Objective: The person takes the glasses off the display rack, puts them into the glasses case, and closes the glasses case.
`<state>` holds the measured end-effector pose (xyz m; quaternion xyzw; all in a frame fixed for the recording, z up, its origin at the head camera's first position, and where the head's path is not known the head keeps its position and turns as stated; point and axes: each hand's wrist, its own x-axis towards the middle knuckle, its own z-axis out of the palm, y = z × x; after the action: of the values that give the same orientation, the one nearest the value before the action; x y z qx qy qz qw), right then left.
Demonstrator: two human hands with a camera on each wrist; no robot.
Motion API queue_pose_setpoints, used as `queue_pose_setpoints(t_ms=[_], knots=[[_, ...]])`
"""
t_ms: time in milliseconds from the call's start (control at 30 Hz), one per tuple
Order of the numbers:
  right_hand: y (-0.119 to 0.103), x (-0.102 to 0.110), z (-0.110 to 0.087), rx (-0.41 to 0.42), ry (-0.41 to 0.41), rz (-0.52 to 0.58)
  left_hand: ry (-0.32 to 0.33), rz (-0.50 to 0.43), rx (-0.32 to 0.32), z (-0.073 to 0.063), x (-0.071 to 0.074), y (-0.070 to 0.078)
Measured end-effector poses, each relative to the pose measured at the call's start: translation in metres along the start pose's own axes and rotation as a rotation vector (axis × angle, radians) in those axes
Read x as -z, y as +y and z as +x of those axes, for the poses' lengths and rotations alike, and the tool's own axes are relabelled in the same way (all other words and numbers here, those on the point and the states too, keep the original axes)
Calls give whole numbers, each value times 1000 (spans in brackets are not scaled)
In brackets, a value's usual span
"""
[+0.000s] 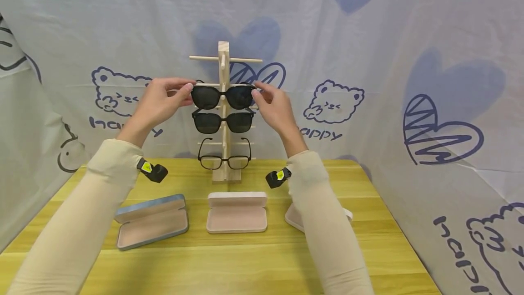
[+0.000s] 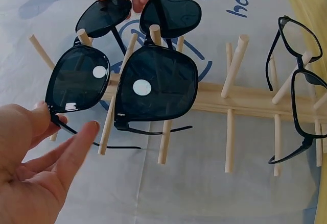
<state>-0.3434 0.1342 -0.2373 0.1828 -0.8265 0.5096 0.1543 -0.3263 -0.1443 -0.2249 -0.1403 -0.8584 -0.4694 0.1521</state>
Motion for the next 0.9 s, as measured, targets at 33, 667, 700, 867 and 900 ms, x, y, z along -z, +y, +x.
queue_pose_setpoints(t_ms=[33,667,700,867,900], knots=[[-1,-1,0,0,10,8,6,-10,4,0,-1,0],[-17,0,-14,64,133,22,46,-131,-60,-15,1,11],[-18,0,-16,70,133,21,46,-133,-58,-18,1,12],[-22,1,-25,96,138,17,49,-144,-57,-28,4,14],[-23,1,-27,99,141,17,50,-142,-59,-30,4,15]])
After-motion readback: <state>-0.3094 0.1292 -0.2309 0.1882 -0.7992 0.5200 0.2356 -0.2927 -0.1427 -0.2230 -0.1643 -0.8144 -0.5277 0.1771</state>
